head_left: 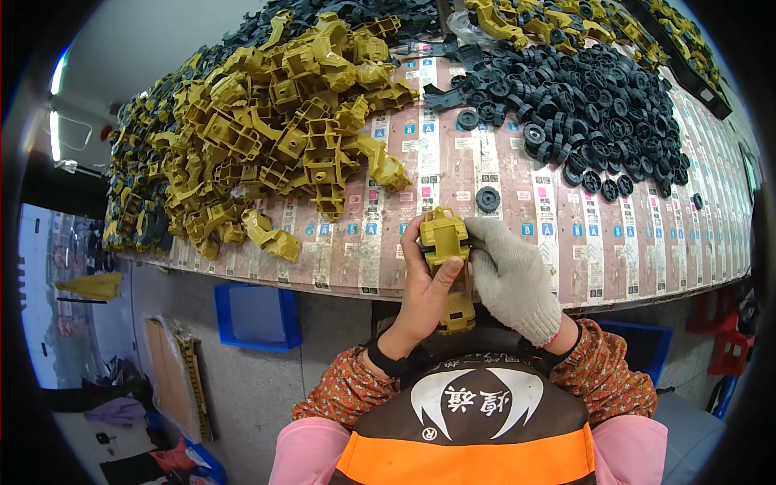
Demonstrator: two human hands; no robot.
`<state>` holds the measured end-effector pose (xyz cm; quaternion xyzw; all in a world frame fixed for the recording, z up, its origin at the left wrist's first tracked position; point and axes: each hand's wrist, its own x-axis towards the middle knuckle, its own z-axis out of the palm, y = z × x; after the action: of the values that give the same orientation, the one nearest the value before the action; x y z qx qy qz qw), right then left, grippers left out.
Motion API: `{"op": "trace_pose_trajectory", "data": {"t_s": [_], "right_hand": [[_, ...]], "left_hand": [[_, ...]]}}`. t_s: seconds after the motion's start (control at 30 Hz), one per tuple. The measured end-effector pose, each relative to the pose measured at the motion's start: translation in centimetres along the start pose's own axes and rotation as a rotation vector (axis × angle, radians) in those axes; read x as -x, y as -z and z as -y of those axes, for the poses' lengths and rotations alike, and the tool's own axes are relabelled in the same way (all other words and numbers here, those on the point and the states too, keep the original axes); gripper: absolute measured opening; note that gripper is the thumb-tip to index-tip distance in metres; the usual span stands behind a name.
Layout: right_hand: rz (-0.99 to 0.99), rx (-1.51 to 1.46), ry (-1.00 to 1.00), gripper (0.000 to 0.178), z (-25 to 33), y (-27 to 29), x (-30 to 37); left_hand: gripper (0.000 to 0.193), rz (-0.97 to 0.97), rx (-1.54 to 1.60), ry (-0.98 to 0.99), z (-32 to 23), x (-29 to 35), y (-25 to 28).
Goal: The person sits at a table covered with yellow plastic frames and dark circular inserts. They repeatedly pick up a yellow frame, insert a dark circular piece into a slot, and place the assembled unit back on the table. The process is repetitive and involves handling the parts by hand.
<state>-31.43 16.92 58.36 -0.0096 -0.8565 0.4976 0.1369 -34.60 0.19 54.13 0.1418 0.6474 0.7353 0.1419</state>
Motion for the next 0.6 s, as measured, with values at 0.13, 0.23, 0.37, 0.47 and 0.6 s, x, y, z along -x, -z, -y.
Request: {"op": "trace_pose_trajectory", "data": {"t_s": [0.13, 0.23, 0.37, 0.47, 0.6], "right_hand": [[0.106, 0.049, -0.038, 0.03, 0.4, 1.2, 0.2], [0.133, 0.094, -0.044, 0.028, 0.5, 1.8, 0.1], [0.134, 0.076, -0.056, 0.025, 0.2, 2.0, -0.1], [0.192, 0.056, -0.145, 0.026, 0.6, 2.6, -0.4], [0.291, 0.066, -0.201, 0.032, -1.2, 3.9, -4.0]], "left_hand": [[0.078, 0.089, -0.115, -0.04, 0.7, 0.7, 0.1], [0.081, 0.164, -0.09, -0.01, 1.1, 1.0, 0.2], [0.083, 0.191, -0.141, -0.042, 1.1, 1.1, 0.4], [0.082, 0.188, -0.144, -0.025, 1.0, 1.0, 0.7], [0.071, 0.057, 0.123, 0.215, -0.3, 0.0, 0.7]]}}
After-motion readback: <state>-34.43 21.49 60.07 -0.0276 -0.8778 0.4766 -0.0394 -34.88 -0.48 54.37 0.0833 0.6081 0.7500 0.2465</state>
